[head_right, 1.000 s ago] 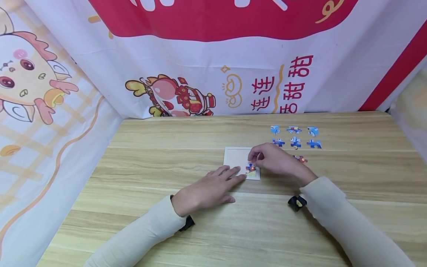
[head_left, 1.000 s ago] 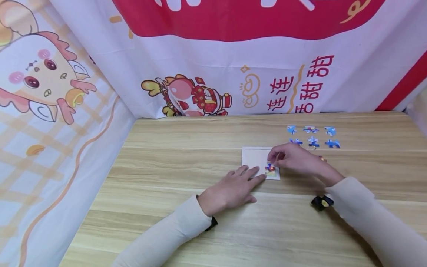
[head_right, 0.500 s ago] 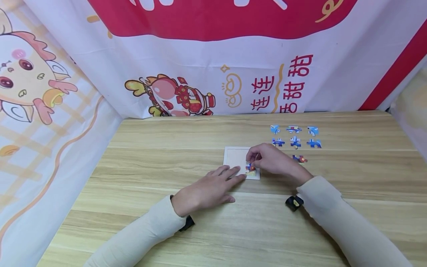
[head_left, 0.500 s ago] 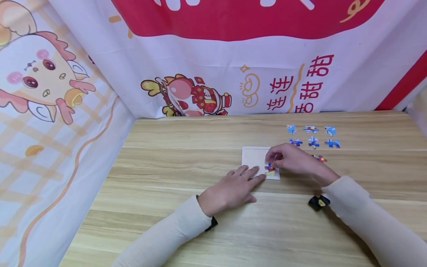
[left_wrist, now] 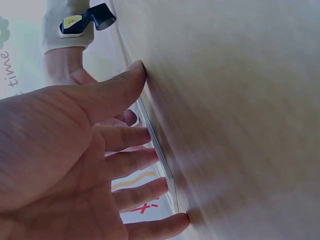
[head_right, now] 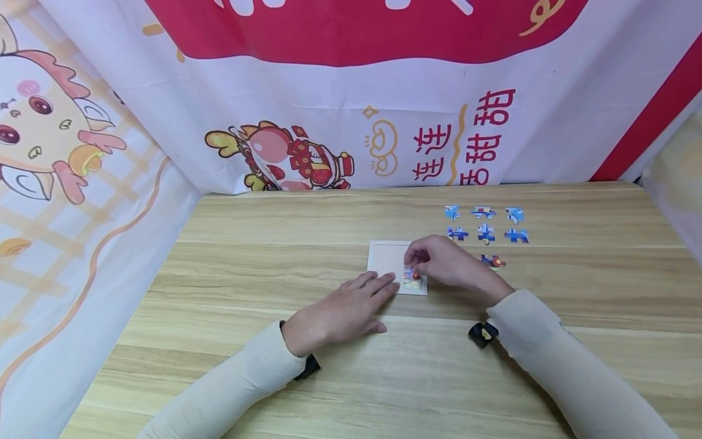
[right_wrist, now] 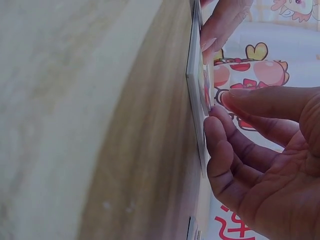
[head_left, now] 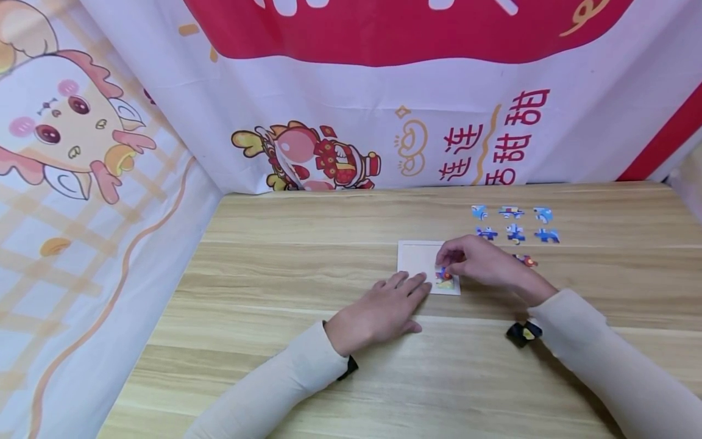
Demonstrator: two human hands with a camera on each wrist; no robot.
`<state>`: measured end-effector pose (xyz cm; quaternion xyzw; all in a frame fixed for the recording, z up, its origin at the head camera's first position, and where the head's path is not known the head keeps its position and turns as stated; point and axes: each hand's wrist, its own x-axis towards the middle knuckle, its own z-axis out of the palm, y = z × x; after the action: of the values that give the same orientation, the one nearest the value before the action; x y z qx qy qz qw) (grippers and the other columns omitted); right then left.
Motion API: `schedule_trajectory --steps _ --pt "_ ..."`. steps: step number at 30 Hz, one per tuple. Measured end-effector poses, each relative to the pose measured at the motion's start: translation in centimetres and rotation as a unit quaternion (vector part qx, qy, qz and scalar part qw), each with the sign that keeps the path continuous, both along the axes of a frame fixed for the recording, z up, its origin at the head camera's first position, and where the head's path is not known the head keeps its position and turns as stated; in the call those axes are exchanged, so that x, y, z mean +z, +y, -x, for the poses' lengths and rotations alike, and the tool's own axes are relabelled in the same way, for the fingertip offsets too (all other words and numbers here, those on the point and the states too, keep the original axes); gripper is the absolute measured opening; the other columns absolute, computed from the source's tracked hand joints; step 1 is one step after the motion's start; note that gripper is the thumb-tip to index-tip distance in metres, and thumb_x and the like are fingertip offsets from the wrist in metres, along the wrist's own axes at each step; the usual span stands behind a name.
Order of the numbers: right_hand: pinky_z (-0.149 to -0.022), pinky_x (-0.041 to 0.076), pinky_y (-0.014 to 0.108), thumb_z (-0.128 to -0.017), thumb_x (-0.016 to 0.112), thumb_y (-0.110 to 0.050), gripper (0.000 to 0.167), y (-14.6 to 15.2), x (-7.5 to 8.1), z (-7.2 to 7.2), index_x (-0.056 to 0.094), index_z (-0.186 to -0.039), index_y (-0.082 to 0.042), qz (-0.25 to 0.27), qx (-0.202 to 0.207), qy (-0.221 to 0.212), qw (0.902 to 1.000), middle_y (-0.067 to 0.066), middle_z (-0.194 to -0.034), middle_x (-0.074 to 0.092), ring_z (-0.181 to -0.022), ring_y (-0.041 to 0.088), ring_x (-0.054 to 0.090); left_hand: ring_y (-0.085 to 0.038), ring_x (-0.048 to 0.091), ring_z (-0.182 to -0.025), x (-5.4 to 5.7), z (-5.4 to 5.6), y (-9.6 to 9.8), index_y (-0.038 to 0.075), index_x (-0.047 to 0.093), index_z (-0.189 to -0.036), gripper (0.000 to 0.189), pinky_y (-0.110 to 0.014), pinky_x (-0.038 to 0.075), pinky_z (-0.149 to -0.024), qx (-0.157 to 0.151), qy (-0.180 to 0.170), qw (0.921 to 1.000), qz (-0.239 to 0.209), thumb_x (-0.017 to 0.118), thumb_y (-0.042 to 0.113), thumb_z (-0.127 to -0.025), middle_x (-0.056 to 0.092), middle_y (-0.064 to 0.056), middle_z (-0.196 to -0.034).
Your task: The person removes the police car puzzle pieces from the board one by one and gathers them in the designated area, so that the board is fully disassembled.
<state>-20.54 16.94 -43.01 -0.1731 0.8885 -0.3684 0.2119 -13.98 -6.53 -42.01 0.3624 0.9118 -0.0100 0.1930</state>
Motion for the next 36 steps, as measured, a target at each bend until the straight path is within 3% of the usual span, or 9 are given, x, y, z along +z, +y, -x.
schedule_trajectory --steps 11,24,36 --pt "-0.085 0.051 0.033 -0.098 0.066 0.002 0.018 0.02 0.19 -0.38 0.075 -0.109 -0.008 0.011 -0.002 0.002 0.9999 0.009 -0.107 0.073 -0.095 0.023 0.062 -0.027 0.026 -0.160 0.15 -0.03 0.02 0.019 0.029 -0.167 0.075 -0.051 0.036 -0.124 0.002 -0.005 1.0000 -0.007 0.060 0.047 -0.104 0.022 0.000 -0.176" --pt "-0.084 0.050 0.035 -0.097 0.066 0.004 0.022 0.03 -0.10 -0.51 0.078 -0.105 -0.013 -0.022 0.016 0.014 0.9995 0.007 -0.106 0.068 -0.093 0.022 0.058 -0.028 0.026 -0.161 0.05 -0.09 0.02 0.018 0.029 -0.167 0.076 -0.051 0.036 -0.124 0.002 -0.002 1.0000 -0.008 0.060 0.047 -0.104 0.022 -0.001 -0.176" --pt "-0.082 0.048 0.035 -0.097 0.068 0.001 0.020 0.06 -0.21 -0.55 0.077 -0.102 -0.016 -0.006 0.038 0.014 0.9992 0.005 -0.096 0.069 -0.089 0.021 0.058 -0.028 0.025 -0.161 -0.02 -0.10 -0.02 0.019 0.029 -0.167 0.076 -0.052 0.036 -0.125 0.005 -0.003 0.9999 -0.012 0.060 0.048 -0.104 0.022 -0.001 -0.176"
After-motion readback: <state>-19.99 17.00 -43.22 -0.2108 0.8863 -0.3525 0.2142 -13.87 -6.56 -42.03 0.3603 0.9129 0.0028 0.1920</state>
